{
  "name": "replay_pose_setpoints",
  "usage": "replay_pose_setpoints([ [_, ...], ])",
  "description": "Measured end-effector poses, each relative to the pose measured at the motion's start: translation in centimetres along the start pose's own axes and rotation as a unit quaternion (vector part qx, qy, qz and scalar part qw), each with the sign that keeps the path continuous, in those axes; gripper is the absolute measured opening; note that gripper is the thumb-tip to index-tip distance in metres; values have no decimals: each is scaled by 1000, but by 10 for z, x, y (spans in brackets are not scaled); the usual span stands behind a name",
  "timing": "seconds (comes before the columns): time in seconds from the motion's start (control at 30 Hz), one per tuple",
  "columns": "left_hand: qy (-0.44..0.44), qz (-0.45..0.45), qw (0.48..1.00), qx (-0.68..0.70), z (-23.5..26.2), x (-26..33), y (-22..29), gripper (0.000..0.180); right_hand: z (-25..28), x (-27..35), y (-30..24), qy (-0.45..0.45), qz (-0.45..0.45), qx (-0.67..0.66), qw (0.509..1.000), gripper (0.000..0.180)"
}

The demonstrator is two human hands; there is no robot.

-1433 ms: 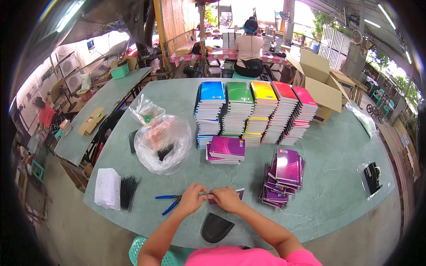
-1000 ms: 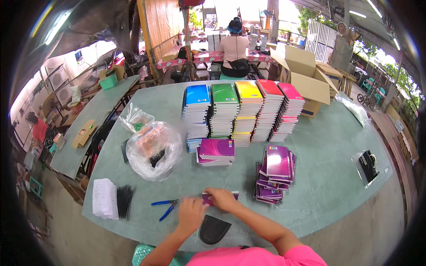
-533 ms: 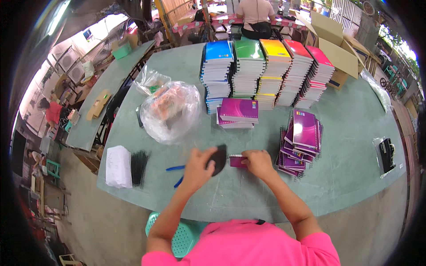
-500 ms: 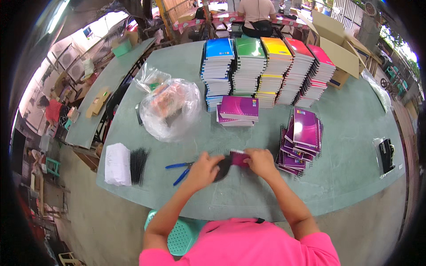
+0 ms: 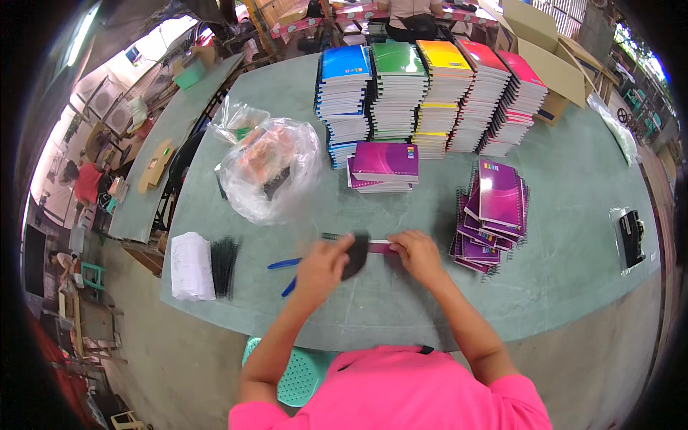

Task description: The person inserts a spiral binding coil into a stack of notebook pages by hand and then sets the bound notebook onto a stack.

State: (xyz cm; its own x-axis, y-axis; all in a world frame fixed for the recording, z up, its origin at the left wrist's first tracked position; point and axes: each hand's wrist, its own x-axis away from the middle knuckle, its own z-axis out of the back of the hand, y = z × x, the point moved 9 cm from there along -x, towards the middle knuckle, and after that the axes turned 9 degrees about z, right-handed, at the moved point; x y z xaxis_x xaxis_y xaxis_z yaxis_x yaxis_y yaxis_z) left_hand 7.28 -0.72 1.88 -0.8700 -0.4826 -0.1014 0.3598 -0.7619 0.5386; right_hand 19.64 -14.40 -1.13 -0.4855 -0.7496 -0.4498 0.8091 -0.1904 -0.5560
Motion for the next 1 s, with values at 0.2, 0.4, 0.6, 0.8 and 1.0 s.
replay_pose_setpoints([
  [0.2, 73, -17, 994, 85, 23, -5, 10, 42, 1, -3, -3, -12, 0, -33, 999, 13],
  [0.4, -20, -18, 993, 111, 6, -13, 12, 35, 4, 4, 13, -6, -12, -109, 994, 18],
  [0.6, -22, -46, 999, 13, -15, -14, 19, 32, -32, 36, 64, -9, -227, -389, 893, 19],
  [0.8, 128, -4, 985, 117, 17, -24, 24, 29, -41, 41, 64, -13, -221, -388, 895, 21],
  [1.0, 49, 21, 981, 188, 0, -28, 21, 30, -41, 41, 61, -28, -210, -375, 903, 20],
])
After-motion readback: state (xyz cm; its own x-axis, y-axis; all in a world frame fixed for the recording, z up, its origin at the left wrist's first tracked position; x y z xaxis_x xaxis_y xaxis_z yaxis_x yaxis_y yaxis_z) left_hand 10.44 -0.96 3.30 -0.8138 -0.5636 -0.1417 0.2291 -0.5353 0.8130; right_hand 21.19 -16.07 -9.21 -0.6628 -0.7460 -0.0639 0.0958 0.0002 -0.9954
